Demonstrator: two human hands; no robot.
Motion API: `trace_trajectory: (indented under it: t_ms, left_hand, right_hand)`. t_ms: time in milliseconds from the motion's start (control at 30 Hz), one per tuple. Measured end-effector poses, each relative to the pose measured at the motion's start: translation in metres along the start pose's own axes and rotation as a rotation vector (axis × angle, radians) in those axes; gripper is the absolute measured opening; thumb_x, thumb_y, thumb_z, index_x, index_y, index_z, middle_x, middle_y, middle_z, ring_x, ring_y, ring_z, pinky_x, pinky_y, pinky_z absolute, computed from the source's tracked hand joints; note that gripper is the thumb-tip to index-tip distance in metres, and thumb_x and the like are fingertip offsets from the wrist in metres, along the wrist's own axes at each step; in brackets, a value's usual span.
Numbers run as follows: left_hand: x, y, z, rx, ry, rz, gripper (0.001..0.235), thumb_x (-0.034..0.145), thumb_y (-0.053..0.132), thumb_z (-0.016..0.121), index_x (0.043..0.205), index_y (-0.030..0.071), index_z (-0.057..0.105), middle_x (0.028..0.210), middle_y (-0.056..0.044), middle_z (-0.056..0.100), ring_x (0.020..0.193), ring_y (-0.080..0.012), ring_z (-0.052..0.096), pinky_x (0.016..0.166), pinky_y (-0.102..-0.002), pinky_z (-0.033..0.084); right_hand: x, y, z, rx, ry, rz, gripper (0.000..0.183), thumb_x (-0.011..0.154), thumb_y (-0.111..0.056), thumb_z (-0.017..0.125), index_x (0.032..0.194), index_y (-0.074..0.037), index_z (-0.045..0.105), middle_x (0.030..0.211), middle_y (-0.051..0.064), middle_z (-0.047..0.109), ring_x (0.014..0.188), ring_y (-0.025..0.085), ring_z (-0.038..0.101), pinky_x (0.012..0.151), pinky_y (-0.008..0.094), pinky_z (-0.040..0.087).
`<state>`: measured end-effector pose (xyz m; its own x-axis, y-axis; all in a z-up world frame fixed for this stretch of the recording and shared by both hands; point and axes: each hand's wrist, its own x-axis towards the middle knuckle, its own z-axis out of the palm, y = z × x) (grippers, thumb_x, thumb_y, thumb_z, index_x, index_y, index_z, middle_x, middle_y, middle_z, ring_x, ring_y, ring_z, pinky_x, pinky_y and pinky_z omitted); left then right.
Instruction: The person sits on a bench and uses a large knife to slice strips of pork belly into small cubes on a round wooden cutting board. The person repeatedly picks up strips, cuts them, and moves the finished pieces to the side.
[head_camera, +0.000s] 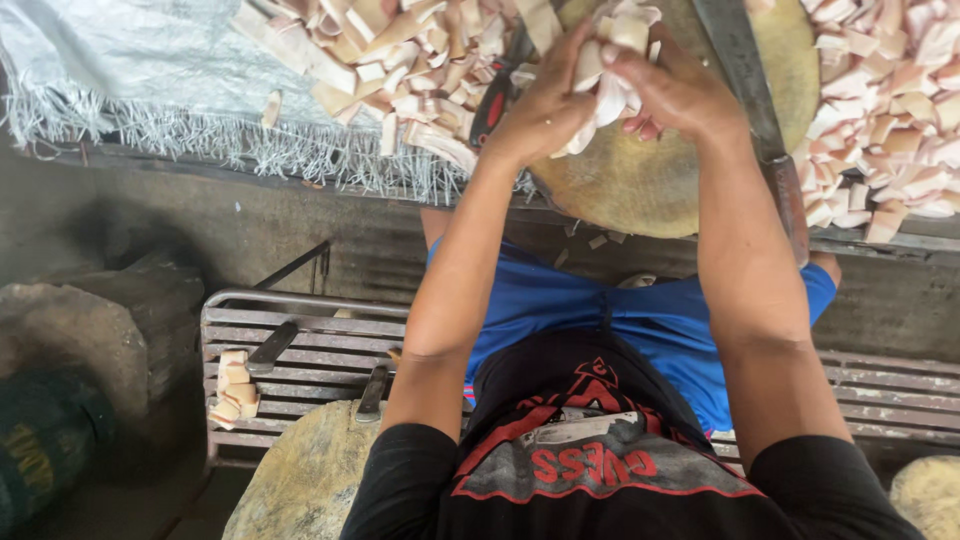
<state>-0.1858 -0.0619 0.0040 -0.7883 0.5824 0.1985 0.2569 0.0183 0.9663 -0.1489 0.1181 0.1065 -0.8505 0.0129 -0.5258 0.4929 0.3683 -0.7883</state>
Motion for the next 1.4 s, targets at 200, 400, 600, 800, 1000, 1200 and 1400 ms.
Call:
trace_trajectory:
  t_ms: [200, 400, 600, 800, 1000, 1200, 1400]
  left_hand:
    - [-0.001, -0.011, 0.004, 0.357, 0.057, -0.067, 0.031, 0.100, 0.007, 0.058, 0.131, 0.005, 0.056, 0.135, -0.020, 0.055, 0.135, -0.0352, 0.056, 0.117, -0.042, 0.047]
    - [-0.019, 0.022, 0.016, 0.543, 0.176, -0.021, 0.041, 0.098, 0.006, 0.058, 0.138, 0.004, 0.048, 0.133, -0.021, 0.062, 0.121, -0.0422, 0.062, 0.105, -0.049, 0.049]
    - [-0.023, 0.088, 0.030, 0.739, 0.195, -0.063, 0.031, 0.097, 0.007, 0.065, 0.126, 0.017, 0.066, 0.127, -0.018, 0.069, 0.115, -0.0409, 0.064, 0.100, -0.047, 0.050]
    - [-0.023, 0.141, 0.032, 0.194, 0.257, 0.021, 0.027, 0.109, 0.014, 0.063, 0.136, 0.015, 0.063, 0.125, -0.013, 0.070, 0.115, -0.0285, 0.073, 0.100, -0.040, 0.061]
    - [-0.020, 0.124, 0.090, -0.742, 0.269, -0.255, 0.033, 0.108, 0.024, 0.062, 0.135, 0.011, 0.050, 0.132, -0.015, 0.070, 0.117, -0.0292, 0.073, 0.090, -0.045, 0.070]
    - [-0.062, 0.105, 0.083, -0.813, 0.558, -0.289, 0.035, 0.104, 0.023, 0.066, 0.132, 0.012, 0.048, 0.128, -0.021, 0.067, 0.108, -0.0361, 0.074, 0.083, -0.051, 0.067]
    - [-0.050, 0.105, 0.089, -0.871, 0.568, -0.228, 0.031, 0.105, 0.020, 0.066, 0.130, 0.013, 0.049, 0.132, -0.023, 0.067, 0.111, -0.0385, 0.073, 0.088, -0.054, 0.066]
  right_hand:
    - [-0.027, 0.051, -0.030, -0.794, 0.461, -0.971, 0.036, 0.111, -0.020, 0.065, 0.141, -0.020, 0.045, 0.132, 0.031, 0.068, 0.111, 0.042, 0.071, 0.087, 0.045, 0.060]
    - [-0.086, 0.108, -0.059, -0.800, 0.629, -0.236, 0.045, 0.102, -0.026, 0.072, 0.135, 0.000, 0.057, 0.123, 0.030, 0.060, 0.108, 0.050, 0.063, 0.087, 0.056, 0.052]
    - [-0.098, 0.169, -0.070, -0.554, 0.542, -0.109, 0.057, 0.092, -0.027, 0.080, 0.130, 0.008, 0.056, 0.126, 0.036, 0.051, 0.100, 0.053, 0.061, 0.086, 0.054, 0.051]
    - [-0.106, 0.183, -0.096, -0.815, 0.662, -0.154, 0.033, 0.096, -0.018, 0.077, 0.115, 0.004, 0.060, 0.106, 0.025, 0.069, 0.092, 0.047, 0.070, 0.079, 0.054, 0.054]
    - [-0.156, 0.163, -0.094, -0.530, 0.725, -0.107, 0.028, 0.095, -0.016, 0.080, 0.102, 0.005, 0.062, 0.082, 0.028, 0.067, 0.080, 0.046, 0.068, 0.070, 0.052, 0.053]
    - [-0.252, 0.187, -0.059, -0.359, 0.735, 0.010, 0.027, 0.104, -0.024, 0.075, 0.123, -0.005, 0.071, 0.084, 0.024, 0.068, 0.074, 0.037, 0.071, 0.069, 0.044, 0.054]
    - [-0.280, 0.224, -0.044, -0.542, 0.711, -0.010, 0.022, 0.101, -0.026, 0.078, 0.116, -0.010, 0.074, 0.097, 0.021, 0.073, 0.086, 0.041, 0.071, 0.075, 0.047, 0.056]
